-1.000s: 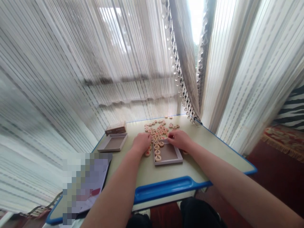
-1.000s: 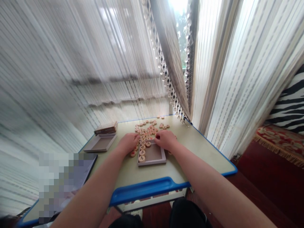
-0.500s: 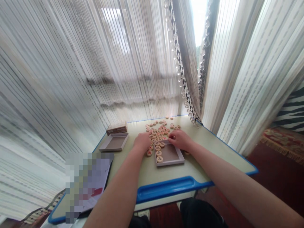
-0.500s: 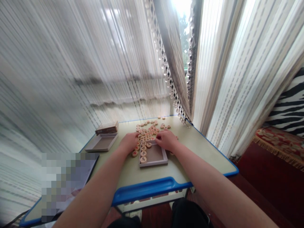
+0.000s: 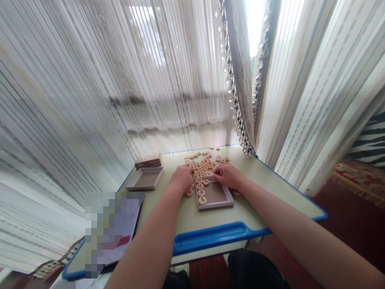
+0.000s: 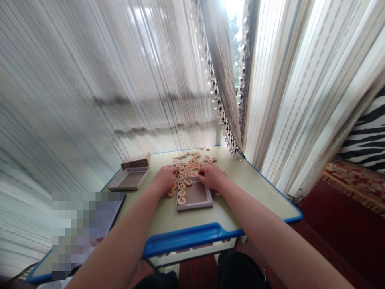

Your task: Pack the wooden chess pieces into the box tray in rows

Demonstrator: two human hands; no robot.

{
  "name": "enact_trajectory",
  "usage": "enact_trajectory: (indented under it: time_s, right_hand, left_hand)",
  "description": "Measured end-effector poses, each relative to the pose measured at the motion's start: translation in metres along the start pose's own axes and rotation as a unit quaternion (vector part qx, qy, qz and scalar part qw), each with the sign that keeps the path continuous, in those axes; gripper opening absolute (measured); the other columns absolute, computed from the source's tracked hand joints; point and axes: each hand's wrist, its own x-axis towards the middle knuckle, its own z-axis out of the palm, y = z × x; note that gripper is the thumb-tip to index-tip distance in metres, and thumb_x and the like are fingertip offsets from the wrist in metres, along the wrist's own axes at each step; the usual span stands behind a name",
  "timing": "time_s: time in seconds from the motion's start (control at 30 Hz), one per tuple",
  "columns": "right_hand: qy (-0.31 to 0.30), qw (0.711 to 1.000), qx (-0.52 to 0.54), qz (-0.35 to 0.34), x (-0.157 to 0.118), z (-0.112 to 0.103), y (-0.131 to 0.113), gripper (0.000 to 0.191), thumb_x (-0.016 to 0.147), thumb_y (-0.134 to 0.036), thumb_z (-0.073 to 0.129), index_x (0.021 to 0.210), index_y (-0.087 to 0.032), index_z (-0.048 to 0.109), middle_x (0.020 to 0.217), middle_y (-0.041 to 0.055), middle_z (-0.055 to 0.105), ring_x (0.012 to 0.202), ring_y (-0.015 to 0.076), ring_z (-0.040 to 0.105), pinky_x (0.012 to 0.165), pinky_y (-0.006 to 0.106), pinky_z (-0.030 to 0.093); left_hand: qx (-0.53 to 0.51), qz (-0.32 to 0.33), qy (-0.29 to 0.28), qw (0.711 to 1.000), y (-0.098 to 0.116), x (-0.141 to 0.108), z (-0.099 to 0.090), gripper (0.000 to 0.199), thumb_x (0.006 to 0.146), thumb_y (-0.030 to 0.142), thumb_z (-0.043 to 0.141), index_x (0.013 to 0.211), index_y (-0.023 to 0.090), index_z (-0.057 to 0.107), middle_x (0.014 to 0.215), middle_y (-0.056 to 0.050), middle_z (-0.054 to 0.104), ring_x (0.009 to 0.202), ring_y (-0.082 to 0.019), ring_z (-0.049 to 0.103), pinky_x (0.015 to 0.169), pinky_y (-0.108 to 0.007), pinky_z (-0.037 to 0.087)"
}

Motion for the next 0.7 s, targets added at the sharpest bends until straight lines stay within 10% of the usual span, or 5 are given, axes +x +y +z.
enact_trajectory:
  time_s: [0.7]
  right_hand:
    - [-0.017, 0.975, -0.092, 0.201, 0.002, 0.001, 0.016, 0.038, 0.086, -0.04, 0.034, 0.084, -0.02, 0.066, 0.1, 0.0113, 0.061, 0.092, 0.0241, 0.051, 0.079, 0.034, 0.036]
  left_hand:
    - [-0.093, 0.084, -0.036, 0.991, -0.006, 0.008, 0.02, 0.044, 0.074, 0.011, 0.042, 0.11, 0.026, 0.06, 0.118, 0.001, 0.058, 0.111, -0.016, 0.048, 0.095, -0.026, 0.037]
